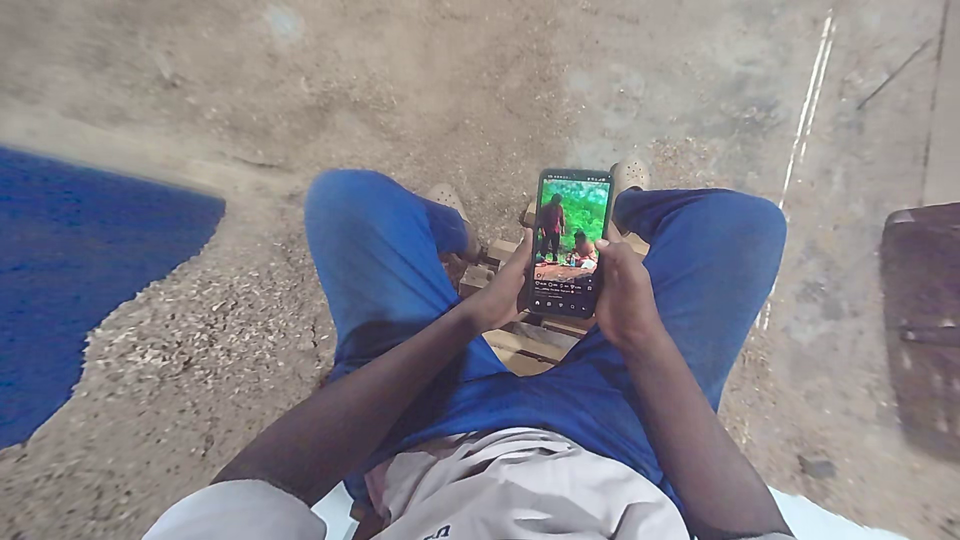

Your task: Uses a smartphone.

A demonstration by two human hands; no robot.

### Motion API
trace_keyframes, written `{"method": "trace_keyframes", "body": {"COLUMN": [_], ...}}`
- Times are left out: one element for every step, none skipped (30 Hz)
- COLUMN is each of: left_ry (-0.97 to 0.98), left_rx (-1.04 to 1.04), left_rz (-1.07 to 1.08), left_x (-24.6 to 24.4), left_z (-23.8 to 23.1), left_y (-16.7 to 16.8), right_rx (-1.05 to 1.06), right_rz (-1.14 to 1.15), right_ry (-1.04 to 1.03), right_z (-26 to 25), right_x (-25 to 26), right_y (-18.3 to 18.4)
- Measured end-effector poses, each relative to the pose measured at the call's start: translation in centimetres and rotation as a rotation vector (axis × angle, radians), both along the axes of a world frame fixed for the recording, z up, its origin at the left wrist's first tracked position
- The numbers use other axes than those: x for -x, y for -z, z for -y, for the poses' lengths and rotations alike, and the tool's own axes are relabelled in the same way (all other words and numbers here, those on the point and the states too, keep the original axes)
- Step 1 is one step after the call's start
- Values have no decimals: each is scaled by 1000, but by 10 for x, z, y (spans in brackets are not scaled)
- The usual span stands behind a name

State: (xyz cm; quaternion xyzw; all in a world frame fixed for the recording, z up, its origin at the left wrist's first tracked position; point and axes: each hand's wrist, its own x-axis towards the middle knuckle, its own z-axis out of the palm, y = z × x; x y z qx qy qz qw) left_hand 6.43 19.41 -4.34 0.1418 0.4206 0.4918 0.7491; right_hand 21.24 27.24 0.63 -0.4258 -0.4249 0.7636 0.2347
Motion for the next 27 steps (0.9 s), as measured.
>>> {"method": "trace_keyframes", "body": {"left_ry": [2, 0, -1, 0, 2, 5, 8, 7, 6, 4, 6, 7, 9, 12, 16, 20, 21, 20, 20, 22, 24, 24, 22, 20, 24, 30, 33], "left_rx": [3, 9, 18, 22, 21, 20, 21, 21, 19, 14, 12, 16, 19, 17, 9, 2, 0, 3, 4, 4, 3, 2, 4, 5, 2, -4, -11], "left_rz": [-4, -4, -5, -4, -3, -3, -5, -7, -7, -4, -2, -2, -3, -1, 2, 4, 5, 6, 5, 4, 6, 6, 4, 2, 3, 6, 7], "left_x": [0, 0, 0, 0, 0, 0, 0, 0, 0, 0, 0, 0, 0, 1, 1, 2, 2, 1, 1, 1, 2, 2, 1, 1, 2, 2, 2], "left_z": [0, 0, 0, 0, 0, 0, 0, 0, 0, 0, 1, 1, 1, 1, 1, 1, 1, 1, 1, 1, 1, 2, 1, 1, 1, 1, 1], "left_y": [0, 0, 0, 0, 0, 0, 0, 0, 0, 0, 0, 0, 0, 0, 0, 1, 1, 1, 1, 1, 1, 2, 1, 1, 1, 1, 1], "right_rx": [0, 1, 4, 6, 6, 7, 7, 8, 10, 11, 13, 14, 13, 12, 10, 10, 11, 11, 10, 10, 11, 10, 10, 12, 14, 15, 13], "right_rz": [-5, -9, -12, -14, -17, -19, -16, -14, -12, -11, -11, -11, -11, -8, -5, -3, -1, 0, 0, 0, -1, -1, -1, -3, -2, -3, -4], "right_ry": [-2, -4, -5, -5, -8, -9, -10, -8, -7, -6, -5, -6, -6, -7, -7, -6, -7, -8, -13, -16, -16, -15, -10, -6, -4, -2, -4], "right_z": [0, 0, 0, 0, 0, 0, 0, 0, 0, 0, 0, 0, 0, 0, 0, 0, 0, 0, 0, 0, 0, 0, 0, 0, 1, 1, 1], "right_x": [0, 0, 0, 0, 0, -1, 0, 0, 0, 0, 0, 0, 0, 0, 0, 0, 0, 0, 0, 0, 0, 0, 0, 0, 0, 0, 0], "right_y": [0, 0, 0, 0, 0, 0, 0, 0, 0, -1, -1, -1, -1, -2, -2, -2, -2, -2, -2, -2, -2, -2, -2, -3, -2, -2, -2]}}
